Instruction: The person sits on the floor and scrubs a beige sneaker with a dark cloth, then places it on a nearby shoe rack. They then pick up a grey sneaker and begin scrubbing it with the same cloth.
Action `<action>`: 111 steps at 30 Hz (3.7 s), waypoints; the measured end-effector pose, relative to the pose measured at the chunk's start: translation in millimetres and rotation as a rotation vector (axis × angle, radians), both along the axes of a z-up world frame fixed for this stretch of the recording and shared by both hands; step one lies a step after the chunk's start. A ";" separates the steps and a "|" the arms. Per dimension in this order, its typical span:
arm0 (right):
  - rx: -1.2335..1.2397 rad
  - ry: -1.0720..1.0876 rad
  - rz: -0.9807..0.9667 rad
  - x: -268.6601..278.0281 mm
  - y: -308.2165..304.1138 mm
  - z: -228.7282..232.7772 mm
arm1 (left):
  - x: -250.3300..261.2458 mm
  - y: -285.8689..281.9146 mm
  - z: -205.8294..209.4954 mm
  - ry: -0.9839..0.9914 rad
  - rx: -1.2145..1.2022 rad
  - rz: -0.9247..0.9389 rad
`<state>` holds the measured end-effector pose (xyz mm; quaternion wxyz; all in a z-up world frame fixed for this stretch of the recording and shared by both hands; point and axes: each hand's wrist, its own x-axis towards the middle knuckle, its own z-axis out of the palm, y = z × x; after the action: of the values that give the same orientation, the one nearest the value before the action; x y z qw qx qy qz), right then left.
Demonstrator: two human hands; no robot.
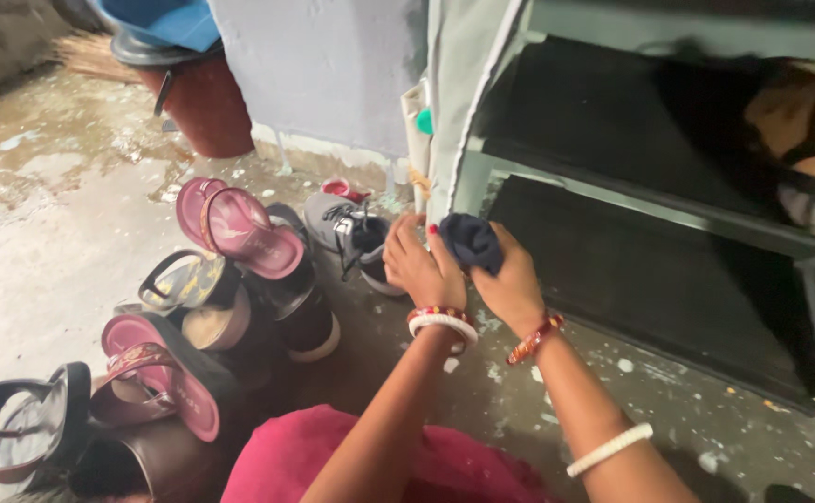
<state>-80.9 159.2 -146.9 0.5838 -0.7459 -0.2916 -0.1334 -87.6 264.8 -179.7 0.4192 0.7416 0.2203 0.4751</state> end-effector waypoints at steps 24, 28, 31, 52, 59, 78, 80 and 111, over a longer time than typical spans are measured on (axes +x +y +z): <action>-0.467 0.226 0.282 95.3 65.4 -89.8 | 27.1 71.9 -39.2 0.830 -0.107 -0.165; -0.535 0.280 0.258 84.5 51.3 -85.1 | 12.1 55.5 -39.6 0.807 -0.166 -0.189; -0.548 0.342 0.251 68.6 37.8 -76.2 | -1.8 41.4 -35.6 0.813 -0.222 -0.213; -0.644 0.768 0.057 17.2 -159.9 -101.0 | -114.2 -135.7 -15.7 0.916 -0.312 -0.579; -0.670 0.583 -0.247 -26.2 -195.1 -138.9 | -123.6 -158.9 -18.8 0.937 -0.152 -0.629; -0.530 0.676 -0.853 -113.8 -307.4 -122.6 | -134.8 -232.7 10.6 0.841 0.157 -1.141; -0.618 0.763 -0.840 -114.2 -311.7 -128.6 | -128.0 -235.6 -6.2 0.833 0.148 -1.138; -0.193 0.713 -0.606 -58.8 -345.2 -189.3 | -76.3 -263.1 -39.6 1.141 0.384 -0.952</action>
<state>-139.7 -186.0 -336.2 0.5105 -0.8473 0.1464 -0.0057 -163.9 1.6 -219.3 0.2638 0.9466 -0.0271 -0.1832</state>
